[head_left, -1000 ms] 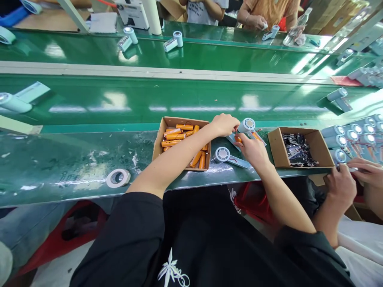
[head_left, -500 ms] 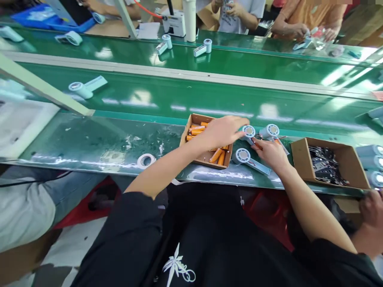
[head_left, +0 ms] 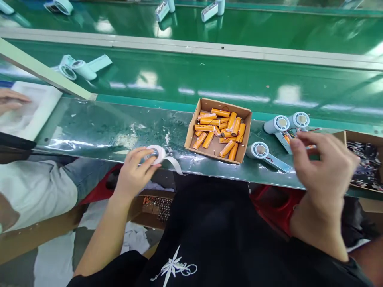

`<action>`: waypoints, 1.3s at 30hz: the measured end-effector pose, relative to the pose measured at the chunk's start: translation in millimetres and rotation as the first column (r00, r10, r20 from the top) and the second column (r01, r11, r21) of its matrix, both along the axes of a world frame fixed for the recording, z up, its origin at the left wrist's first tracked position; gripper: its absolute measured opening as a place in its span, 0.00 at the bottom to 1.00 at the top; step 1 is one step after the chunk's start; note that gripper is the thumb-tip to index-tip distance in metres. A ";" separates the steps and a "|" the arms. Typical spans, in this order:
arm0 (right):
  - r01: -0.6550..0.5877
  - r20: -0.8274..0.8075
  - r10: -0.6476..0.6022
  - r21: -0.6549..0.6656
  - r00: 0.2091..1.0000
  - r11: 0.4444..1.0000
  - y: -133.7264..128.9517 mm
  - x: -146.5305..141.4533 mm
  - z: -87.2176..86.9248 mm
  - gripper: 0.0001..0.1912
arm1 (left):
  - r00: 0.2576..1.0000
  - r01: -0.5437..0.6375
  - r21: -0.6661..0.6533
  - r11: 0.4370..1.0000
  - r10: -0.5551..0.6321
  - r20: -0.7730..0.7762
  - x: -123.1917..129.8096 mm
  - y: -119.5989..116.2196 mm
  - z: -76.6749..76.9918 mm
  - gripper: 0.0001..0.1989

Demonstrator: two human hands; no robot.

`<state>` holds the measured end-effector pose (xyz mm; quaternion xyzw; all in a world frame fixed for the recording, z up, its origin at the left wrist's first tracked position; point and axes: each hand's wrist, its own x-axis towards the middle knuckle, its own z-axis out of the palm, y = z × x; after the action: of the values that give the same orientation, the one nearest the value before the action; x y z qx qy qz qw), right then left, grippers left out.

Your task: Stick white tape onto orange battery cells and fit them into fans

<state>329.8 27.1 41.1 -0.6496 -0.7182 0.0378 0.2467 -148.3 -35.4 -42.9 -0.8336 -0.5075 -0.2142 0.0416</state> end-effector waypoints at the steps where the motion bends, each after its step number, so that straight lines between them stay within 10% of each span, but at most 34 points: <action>1: -0.133 -0.173 0.119 -0.072 0.978 0.988 -6.2 -24.9 1.0 0.21 | 0.999 0.043 0.057 0.997 -0.044 0.024 17.1 0.2 8.8 0.08; 2: -0.336 -0.348 0.260 -0.179 0.901 0.924 -11.8 -50.8 -1.3 0.22 | 0.993 0.100 0.102 0.990 -0.105 0.048 33.1 1.2 18.1 0.09; 5: -0.799 -0.705 0.430 -0.333 0.563 0.500 -21.7 -116.0 -20.4 0.19 | 0.956 0.265 0.169 0.949 -0.282 0.085 63.6 5.8 40.3 0.11; 9: -0.940 -0.699 0.633 -0.299 0.334 0.166 -21.0 -135.0 -35.3 0.19 | 0.951 0.299 0.123 0.946 -0.306 0.040 57.3 10.1 44.1 0.14; 11: -0.919 -0.585 0.743 -0.380 0.326 0.104 -11.9 -126.5 -31.7 0.16 | 0.964 0.263 0.080 0.961 -0.266 0.026 48.9 9.5 38.2 0.14; 13: -0.850 -0.409 0.783 -0.451 0.469 0.274 5.5 -122.1 -26.6 0.16 | 0.974 0.219 0.060 0.974 -0.222 0.039 47.7 8.1 31.5 0.14; 16: -0.606 -0.047 0.638 -0.374 0.769 0.703 42.3 -134.2 -27.8 0.17 | 0.976 0.196 0.090 0.977 -0.203 0.082 61.2 8.4 24.9 0.13; 18: -0.476 0.165 0.544 -0.322 0.823 0.818 65.8 -149.1 -35.4 0.16 | 0.968 0.217 0.114 0.970 -0.229 0.105 74.2 11.4 23.8 0.12; 23: -0.424 0.290 0.547 -0.392 0.785 0.816 89.8 -156.7 -44.5 0.18 | 0.953 0.271 0.113 0.956 -0.283 0.111 92.7 19.8 28.7 0.11; 28: -0.481 -0.210 0.434 -0.326 0.876 0.814 70.0 -110.7 -28.1 0.17 | 0.948 0.293 0.127 0.948 -0.305 0.088 95.4 22.4 37.4 0.11; 35: -0.442 -0.675 0.140 -0.298 0.724 0.846 37.1 -89.1 -32.6 0.18 | 0.925 0.360 0.105 0.927 -0.370 0.090 104.2 24.9 43.6 0.13; 39: -0.559 -0.902 -0.028 -0.291 0.431 0.776 22.3 -76.3 -24.4 0.26 | 0.921 0.372 0.089 0.924 -0.380 0.091 104.8 21.3 46.8 0.13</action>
<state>253.5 49.4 16.7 -0.4484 -0.5432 0.6085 0.3654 -43.5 -14.0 3.9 -0.9009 -0.3317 -0.2798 0.0015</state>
